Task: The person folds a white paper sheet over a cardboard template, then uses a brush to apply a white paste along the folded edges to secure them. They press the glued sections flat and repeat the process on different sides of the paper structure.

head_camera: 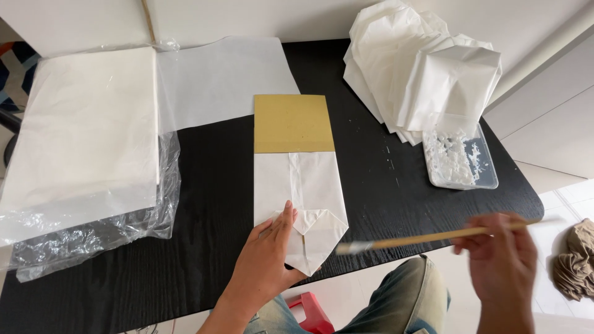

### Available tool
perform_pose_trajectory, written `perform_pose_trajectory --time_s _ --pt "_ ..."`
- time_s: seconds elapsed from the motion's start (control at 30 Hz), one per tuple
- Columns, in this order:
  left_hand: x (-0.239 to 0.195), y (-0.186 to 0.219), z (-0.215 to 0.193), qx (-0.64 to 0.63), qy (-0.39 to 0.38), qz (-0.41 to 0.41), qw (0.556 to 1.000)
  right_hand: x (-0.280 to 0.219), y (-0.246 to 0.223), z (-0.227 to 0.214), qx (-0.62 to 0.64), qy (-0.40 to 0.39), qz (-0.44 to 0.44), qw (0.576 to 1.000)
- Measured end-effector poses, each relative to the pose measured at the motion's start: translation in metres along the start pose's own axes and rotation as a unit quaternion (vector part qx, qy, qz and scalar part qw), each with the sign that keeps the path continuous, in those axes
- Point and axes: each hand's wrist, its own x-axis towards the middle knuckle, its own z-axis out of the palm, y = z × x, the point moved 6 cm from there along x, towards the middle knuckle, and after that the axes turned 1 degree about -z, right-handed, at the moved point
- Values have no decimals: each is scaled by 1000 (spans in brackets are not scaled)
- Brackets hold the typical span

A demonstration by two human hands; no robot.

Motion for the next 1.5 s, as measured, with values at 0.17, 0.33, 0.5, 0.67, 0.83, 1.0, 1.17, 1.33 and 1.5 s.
perform_pose_trajectory --time_s 0.17,0.33,0.5,0.67,0.83,1.0,1.17,1.33,1.5 --pt "4 -2 1 21 -5 -15 1000 -9 -11 -62 -95 306 -85 944" --pt "13 -3 -2 36 -28 -37 998 -3 -1 -53 -216 252 -198 922" --pt "27 -5 -3 30 -73 -65 995 9 21 -37 -283 266 -168 906" --pt "46 -9 -7 59 -122 -94 986 21 19 -30 -294 252 -152 910" --pt "59 -17 -10 87 -131 -94 983 30 17 -30 -273 242 -72 928" --pt "74 -27 -10 53 -188 -120 973 30 19 -27 -264 194 48 944" --pt "85 -28 -13 36 -237 -139 961 5 13 -24 -271 200 53 940" --pt "76 -18 -10 57 -208 -83 973 -57 50 -25 -331 255 -86 904" --pt "52 5 -11 109 -58 35 992 -103 41 59 -317 162 -191 915"
